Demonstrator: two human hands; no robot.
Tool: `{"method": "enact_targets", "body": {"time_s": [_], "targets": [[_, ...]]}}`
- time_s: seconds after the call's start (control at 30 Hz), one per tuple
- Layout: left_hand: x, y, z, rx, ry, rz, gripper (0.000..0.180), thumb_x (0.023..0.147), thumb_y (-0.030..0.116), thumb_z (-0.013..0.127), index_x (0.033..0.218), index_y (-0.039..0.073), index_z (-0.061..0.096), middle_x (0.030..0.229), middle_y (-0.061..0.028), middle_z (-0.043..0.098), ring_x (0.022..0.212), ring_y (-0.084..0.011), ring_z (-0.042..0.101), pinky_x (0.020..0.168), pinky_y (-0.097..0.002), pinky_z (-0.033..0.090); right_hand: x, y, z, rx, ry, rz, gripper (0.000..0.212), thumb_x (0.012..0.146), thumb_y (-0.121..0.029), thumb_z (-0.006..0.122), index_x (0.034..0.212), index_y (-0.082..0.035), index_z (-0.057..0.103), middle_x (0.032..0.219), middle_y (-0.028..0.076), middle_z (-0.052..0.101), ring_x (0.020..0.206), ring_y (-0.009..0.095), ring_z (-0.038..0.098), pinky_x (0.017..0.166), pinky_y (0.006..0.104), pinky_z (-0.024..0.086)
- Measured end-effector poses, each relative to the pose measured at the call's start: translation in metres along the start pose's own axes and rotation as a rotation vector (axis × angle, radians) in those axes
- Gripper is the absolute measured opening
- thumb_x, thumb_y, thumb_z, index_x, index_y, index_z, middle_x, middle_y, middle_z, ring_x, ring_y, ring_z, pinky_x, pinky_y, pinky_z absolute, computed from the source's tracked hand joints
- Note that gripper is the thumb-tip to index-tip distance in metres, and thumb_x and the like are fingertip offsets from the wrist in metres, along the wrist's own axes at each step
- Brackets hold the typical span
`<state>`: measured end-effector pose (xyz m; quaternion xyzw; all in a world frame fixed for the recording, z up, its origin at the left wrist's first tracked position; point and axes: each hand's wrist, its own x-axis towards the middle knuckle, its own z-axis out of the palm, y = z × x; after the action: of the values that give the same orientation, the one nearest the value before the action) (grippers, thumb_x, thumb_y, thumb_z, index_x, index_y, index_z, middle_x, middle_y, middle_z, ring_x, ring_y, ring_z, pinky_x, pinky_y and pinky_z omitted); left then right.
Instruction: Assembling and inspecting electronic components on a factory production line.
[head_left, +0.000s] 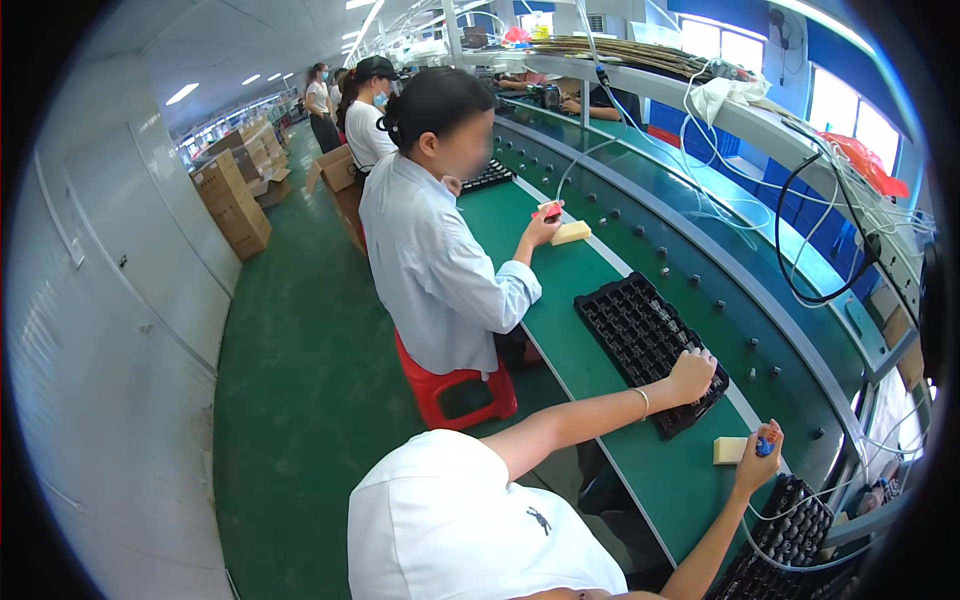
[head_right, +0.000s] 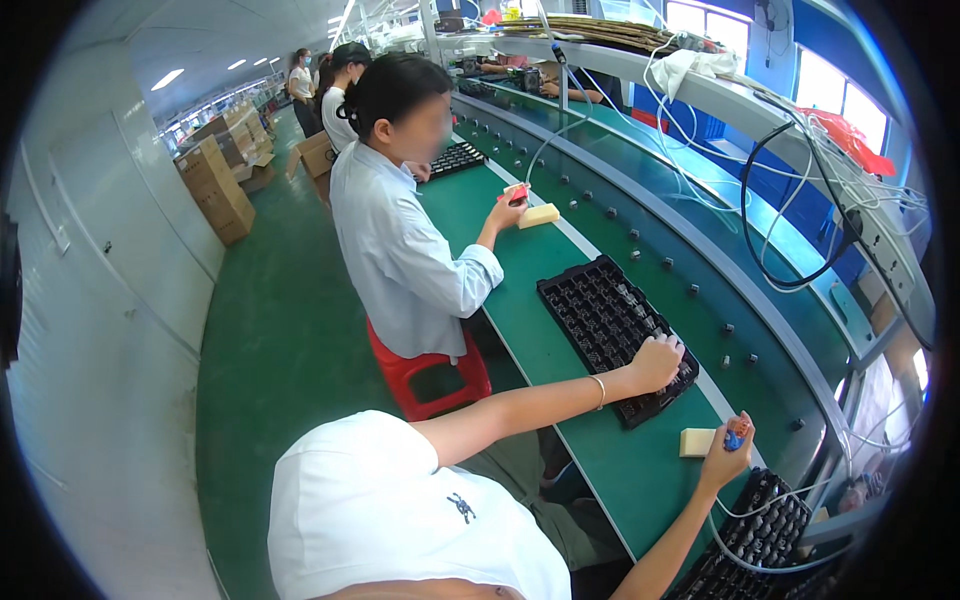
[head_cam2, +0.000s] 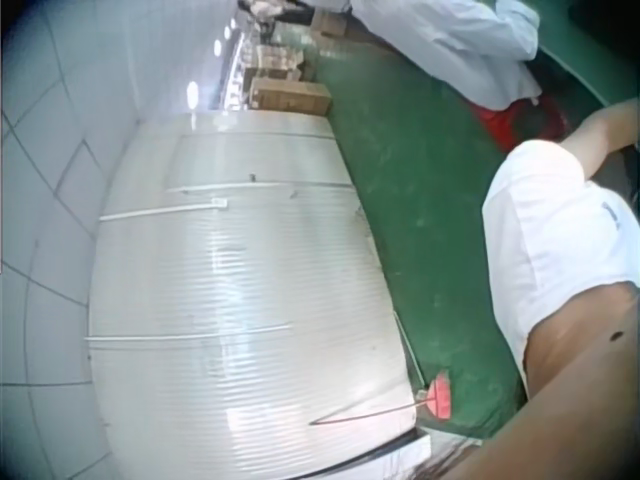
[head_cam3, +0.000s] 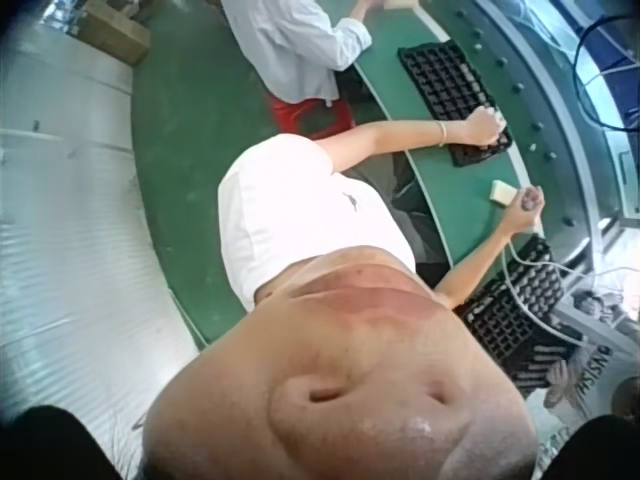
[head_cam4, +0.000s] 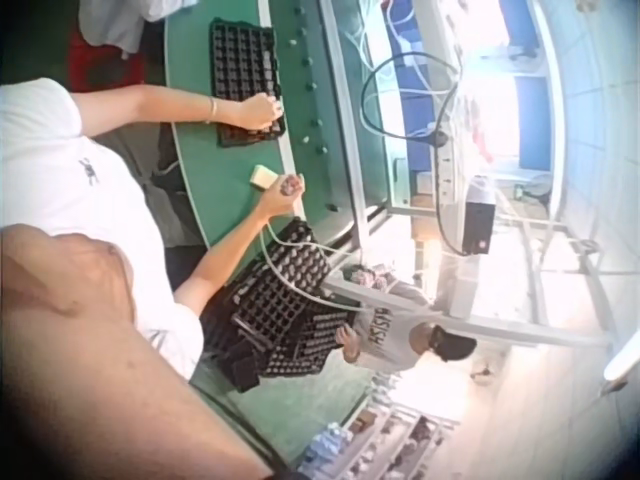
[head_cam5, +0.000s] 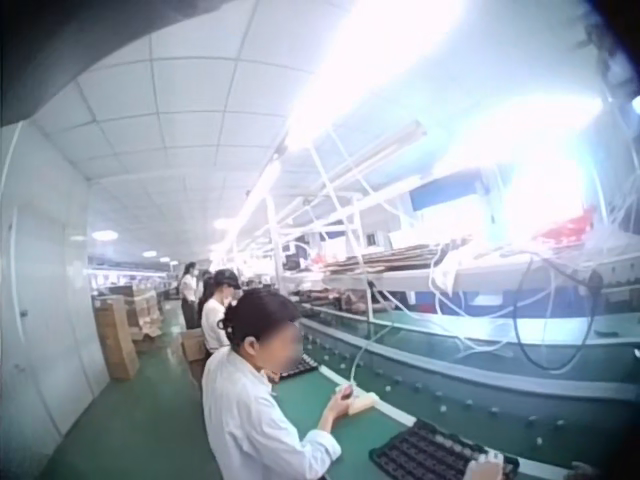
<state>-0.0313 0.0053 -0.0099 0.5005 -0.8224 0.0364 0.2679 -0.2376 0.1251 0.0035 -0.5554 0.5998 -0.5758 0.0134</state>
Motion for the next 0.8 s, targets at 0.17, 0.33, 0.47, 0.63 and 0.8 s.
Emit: {"method": "enact_targets", "body": {"time_s": [0.17, 0.33, 0.47, 0.63, 0.8], "targets": [[0.008, -0.001, 0.0, 0.104, -0.051, 0.031, 0.032, 0.074, 0.025, 0.074, 0.096, 0.005, 0.063, 0.094, -0.0102, 0.063, 0.093, -0.0253, 0.061, 0.075, -0.0372, 0.05, 0.002, 0.001, 0.0, 0.004, 0.008, -0.017, 0.032, 0.081, -0.001, 0.062, 0.114, -0.002, 0.061, 0.091, 0.011, 0.067, 0.081, 0.019, 0.064, 0.077, 0.0314, 0.051], [0.003, -0.006, 0.005, 0.104, -0.051, 0.105, 0.031, 0.073, 0.024, 0.074, 0.096, 0.005, 0.064, 0.094, -0.0108, 0.064, 0.092, -0.0243, 0.062, 0.075, -0.0367, 0.049, 0.002, 0.004, 0.002, -0.007, 0.008, -0.002, 0.032, 0.081, -0.001, 0.061, 0.113, -0.002, 0.061, 0.089, 0.01, 0.067, 0.08, 0.019, 0.064, 0.076, 0.0313, 0.051], [-0.001, -0.01, -0.003, 0.069, -0.021, -0.019, 0.026, 0.076, 0.028, 0.072, 0.089, 0.006, 0.069, 0.092, -0.0107, 0.065, 0.093, -0.0254, 0.06, 0.078, -0.04, 0.045, -0.001, 0.004, 0.001, -0.005, 0.016, -0.011, 0.032, 0.081, -0.001, 0.061, 0.113, -0.002, 0.061, 0.087, 0.01, 0.066, 0.079, 0.018, 0.063, 0.075, 0.031, 0.051], [0.004, -0.016, -0.009, 0.139, -0.032, -0.011, 0.024, 0.075, 0.032, 0.072, 0.081, 0.009, 0.072, 0.086, -0.009, 0.065, 0.095, -0.0271, 0.058, 0.082, -0.0433, 0.042, -0.001, 0.006, 0.0, -0.02, 0.008, 0.01, 0.032, 0.082, -0.003, 0.061, 0.114, -0.004, 0.062, 0.089, 0.01, 0.068, 0.08, 0.019, 0.065, 0.076, 0.0316, 0.051], [0.006, -0.021, 0.004, 0.115, -0.018, -0.032, 0.019, 0.073, 0.027, 0.072, 0.076, 0.009, 0.07, 0.086, -0.0098, 0.066, 0.092, -0.0273, 0.06, 0.083, -0.0445, 0.042, 0.001, -0.003, 0.007, -0.017, 0.0, 0.025, 0.031, 0.082, 0.0, 0.061, 0.113, 0.0, 0.061, 0.092, 0.011, 0.068, 0.085, 0.019, 0.066, 0.079, 0.0314, 0.051]]}}
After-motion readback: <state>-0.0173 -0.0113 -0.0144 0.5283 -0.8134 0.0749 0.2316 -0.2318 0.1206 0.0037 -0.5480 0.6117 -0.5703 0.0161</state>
